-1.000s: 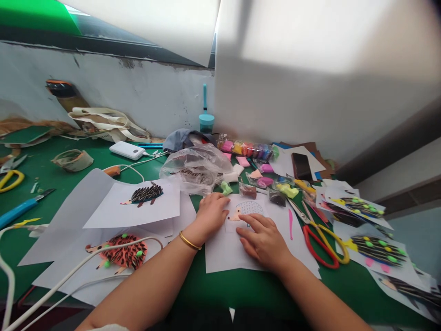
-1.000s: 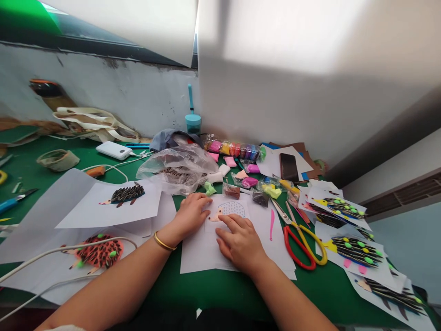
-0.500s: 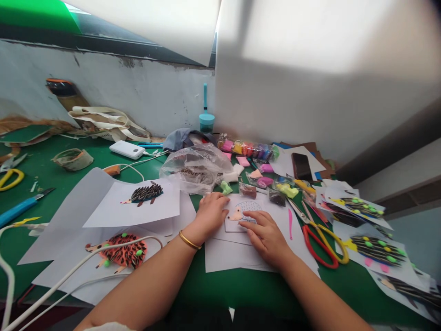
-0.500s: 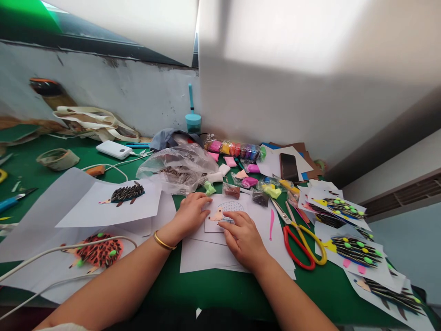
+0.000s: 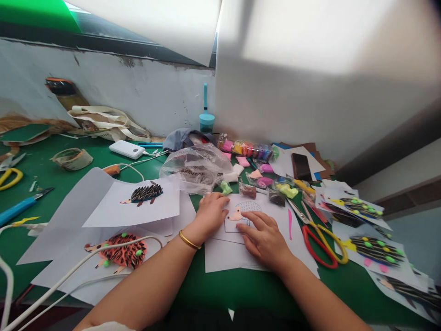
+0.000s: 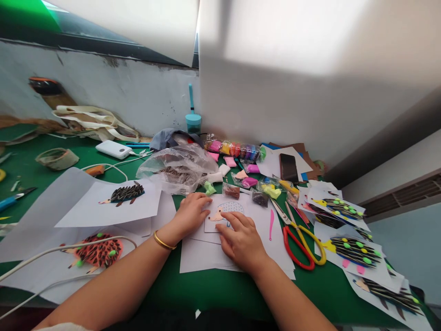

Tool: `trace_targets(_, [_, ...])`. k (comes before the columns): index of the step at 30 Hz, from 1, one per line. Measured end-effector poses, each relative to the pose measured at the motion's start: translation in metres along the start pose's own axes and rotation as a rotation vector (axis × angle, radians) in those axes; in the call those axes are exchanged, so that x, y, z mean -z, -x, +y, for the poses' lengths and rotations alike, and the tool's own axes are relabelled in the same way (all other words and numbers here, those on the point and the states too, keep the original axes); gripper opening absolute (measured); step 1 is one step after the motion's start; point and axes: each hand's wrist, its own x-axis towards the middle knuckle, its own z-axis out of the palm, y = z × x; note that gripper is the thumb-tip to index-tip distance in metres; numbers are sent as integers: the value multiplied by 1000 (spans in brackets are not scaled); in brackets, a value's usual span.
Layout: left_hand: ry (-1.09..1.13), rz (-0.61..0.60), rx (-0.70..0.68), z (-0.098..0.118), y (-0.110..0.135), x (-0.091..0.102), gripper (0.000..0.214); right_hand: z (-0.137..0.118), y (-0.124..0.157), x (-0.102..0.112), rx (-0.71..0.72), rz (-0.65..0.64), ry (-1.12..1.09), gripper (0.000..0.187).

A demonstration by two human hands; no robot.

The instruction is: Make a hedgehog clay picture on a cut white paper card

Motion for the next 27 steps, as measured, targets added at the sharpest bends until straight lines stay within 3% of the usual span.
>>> trace_targets(2, [2,1,-6,0,0,0,33,0,0,0,29,-38,21,32])
trace_targets(6, [1,-3,2,0,0,0,33,0,1,-1,33,-16,39,23])
trace_targets(12, [2,-22,26,2,1,2,34,-2,1,-1,69,-34,63,26])
trace_targets(21, [-4,-13,21,2,1,2,33,6,2,2,-10,86,-28,28])
trace_targets(27, [13,-12,19,1,2,1,35,3,1,-1,-6,6,-5,33])
